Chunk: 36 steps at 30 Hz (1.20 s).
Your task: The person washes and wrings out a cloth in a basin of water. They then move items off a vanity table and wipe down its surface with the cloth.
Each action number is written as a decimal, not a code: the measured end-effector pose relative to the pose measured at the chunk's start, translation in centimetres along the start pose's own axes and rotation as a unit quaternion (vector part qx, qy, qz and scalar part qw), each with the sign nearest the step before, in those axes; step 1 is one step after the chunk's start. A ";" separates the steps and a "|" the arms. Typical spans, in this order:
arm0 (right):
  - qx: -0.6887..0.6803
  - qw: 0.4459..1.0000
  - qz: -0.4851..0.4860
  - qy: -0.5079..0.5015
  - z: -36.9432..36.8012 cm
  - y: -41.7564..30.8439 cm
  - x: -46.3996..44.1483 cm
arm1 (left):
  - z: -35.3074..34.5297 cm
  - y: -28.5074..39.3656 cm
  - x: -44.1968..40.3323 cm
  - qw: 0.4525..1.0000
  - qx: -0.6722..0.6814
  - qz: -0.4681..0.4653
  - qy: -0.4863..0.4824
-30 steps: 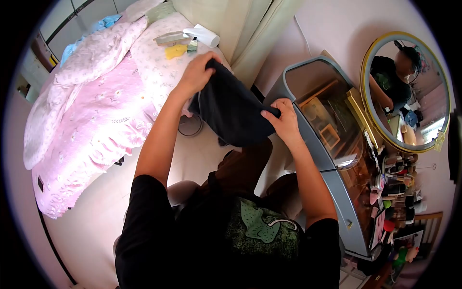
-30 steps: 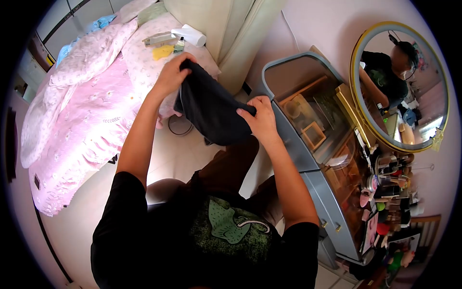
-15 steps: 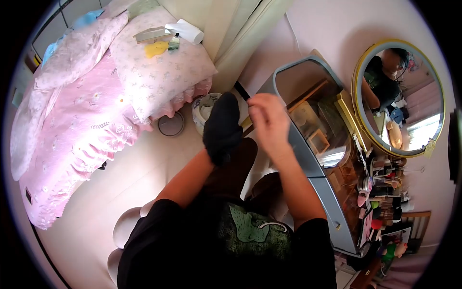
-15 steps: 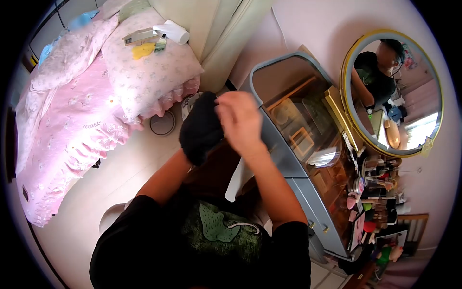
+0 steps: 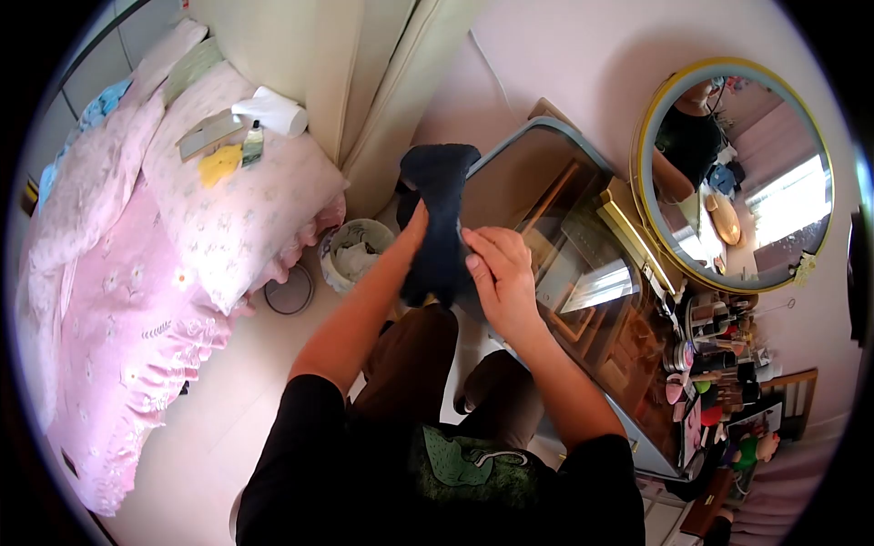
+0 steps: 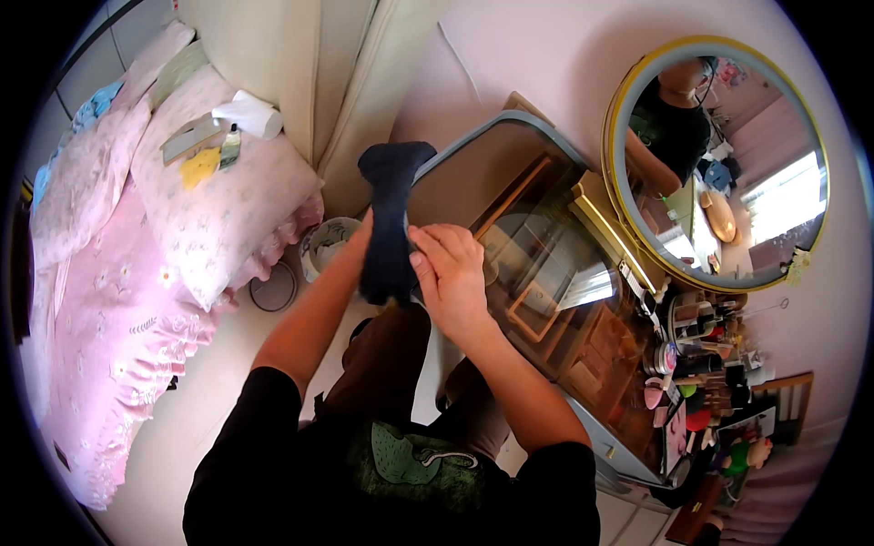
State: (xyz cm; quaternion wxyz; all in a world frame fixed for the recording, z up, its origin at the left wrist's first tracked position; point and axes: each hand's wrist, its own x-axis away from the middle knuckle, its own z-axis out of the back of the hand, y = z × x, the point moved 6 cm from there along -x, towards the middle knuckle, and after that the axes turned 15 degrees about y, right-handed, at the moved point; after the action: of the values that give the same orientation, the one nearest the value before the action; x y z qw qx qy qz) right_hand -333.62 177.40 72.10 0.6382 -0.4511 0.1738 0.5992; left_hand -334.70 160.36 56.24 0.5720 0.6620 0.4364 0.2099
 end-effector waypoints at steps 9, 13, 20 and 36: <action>-0.042 0.994 -0.041 -0.090 0.2 0.8 -0.5 | -5.7 -1.1 -12.2 0.967 -0.127 0.048 -0.216; -0.039 0.991 -0.063 -0.112 0.1 0.9 -0.7 | -9.4 -2.9 -16.4 0.959 -0.148 0.044 -0.236; -0.040 0.990 -0.074 -0.112 0.0 1.1 -1.1 | -13.5 -5.4 -19.1 0.956 -0.136 0.052 -0.253; -0.035 0.998 -0.051 -0.034 0.4 0.9 -0.5 | 0.7 -4.0 1.2 0.970 0.125 0.143 -0.149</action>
State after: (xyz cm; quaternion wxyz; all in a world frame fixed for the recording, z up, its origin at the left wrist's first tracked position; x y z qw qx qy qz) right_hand -334.69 177.28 72.32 0.6571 -0.4606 0.1076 0.5870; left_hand -334.87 160.78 52.08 0.5075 0.8076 0.2695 0.1326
